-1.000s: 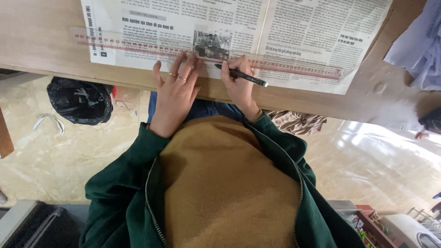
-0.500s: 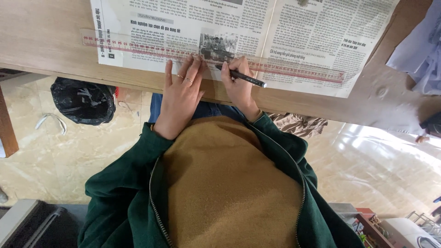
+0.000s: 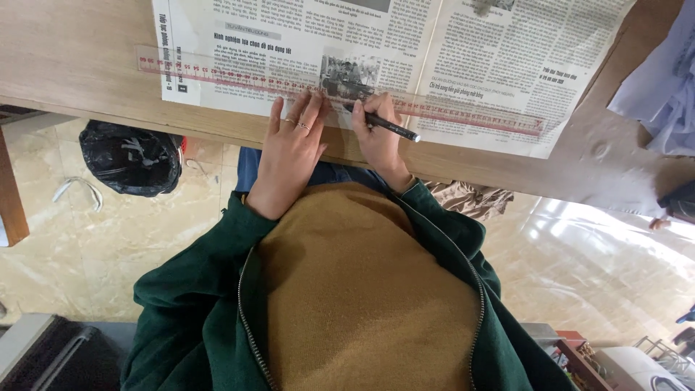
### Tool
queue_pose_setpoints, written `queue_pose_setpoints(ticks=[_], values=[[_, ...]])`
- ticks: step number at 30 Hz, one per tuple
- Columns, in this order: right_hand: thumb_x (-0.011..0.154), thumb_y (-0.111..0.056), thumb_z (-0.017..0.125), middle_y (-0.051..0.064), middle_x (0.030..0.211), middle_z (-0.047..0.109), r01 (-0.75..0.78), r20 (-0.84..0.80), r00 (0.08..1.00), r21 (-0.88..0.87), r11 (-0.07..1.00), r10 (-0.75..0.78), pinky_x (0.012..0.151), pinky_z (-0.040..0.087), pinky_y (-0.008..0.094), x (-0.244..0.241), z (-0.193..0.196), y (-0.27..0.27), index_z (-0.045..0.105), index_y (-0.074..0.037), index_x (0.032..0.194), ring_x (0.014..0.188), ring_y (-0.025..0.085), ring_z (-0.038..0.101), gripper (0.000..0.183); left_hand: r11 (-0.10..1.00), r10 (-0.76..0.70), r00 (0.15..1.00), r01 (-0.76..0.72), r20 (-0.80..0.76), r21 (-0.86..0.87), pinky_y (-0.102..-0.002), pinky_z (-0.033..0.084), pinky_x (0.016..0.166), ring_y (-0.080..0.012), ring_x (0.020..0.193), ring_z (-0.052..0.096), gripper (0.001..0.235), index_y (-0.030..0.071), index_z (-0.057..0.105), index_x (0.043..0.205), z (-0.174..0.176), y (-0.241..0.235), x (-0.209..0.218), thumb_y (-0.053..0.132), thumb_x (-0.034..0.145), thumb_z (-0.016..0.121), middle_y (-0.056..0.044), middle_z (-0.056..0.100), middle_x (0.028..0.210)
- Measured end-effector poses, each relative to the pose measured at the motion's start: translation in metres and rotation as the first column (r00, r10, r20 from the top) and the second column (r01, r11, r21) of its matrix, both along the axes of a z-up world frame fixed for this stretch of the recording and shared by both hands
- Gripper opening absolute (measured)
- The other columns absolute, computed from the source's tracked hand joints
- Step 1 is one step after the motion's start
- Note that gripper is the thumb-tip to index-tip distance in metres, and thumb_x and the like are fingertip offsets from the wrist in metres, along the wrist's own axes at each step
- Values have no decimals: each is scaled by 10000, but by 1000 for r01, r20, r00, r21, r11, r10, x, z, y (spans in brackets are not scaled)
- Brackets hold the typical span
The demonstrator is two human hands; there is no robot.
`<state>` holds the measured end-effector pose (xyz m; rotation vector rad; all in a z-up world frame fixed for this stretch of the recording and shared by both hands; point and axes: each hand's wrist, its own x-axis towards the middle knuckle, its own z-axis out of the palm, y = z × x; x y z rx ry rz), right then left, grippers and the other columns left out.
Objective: The person measures and marks a newspaper spread on a wooden table using a ruler and a pen. They align the ruler, draw lines, and make marks on the paper while occasionally adjusting the newspaper's position.
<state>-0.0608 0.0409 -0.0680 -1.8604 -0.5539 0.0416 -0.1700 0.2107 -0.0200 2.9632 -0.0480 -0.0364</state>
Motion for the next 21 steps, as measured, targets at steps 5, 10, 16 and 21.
queue_pose_setpoints(ticks=[5,10,16,21], values=[[1010,-29,614,136,643,528,-26,-24,999,18,1000,26,495,428,293,0,-4,0,468,-63,878,500,257,563,199,1000,-15,1000,15,3,7,-538,205,1289,-239,1531,392,683,108,562,1490,2,2,1,345,910,834,-51,440,1616],[1074,-99,532,41,736,592,38,-73,997,133,990,-28,629,458,269,18,29,8,539,-49,1012,637,153,578,80,997,-23,993,31,120,-66,-565,354,1188,-246,1414,512,420,105,686,1237,-12,11,9,312,905,840,-37,493,1535],[1105,-111,551,136,1379,626,49,290,955,-366,929,64,1022,433,516,125,46,-12,592,-129,1142,1242,361,616,58,989,38,985,-13,166,-149,-680,10,1269,-352,1627,82,493,84,589,1538,-20,38,25,379,1154,680,-105,184,1766],[871,195,565,212,1044,568,147,590,779,-503,851,214,955,402,541,206,48,-12,514,-41,1050,1036,399,531,301,976,76,990,-99,-121,-194,-721,-84,1186,-285,1616,34,726,270,232,1726,2,52,31,654,1138,416,-36,63,1754]])
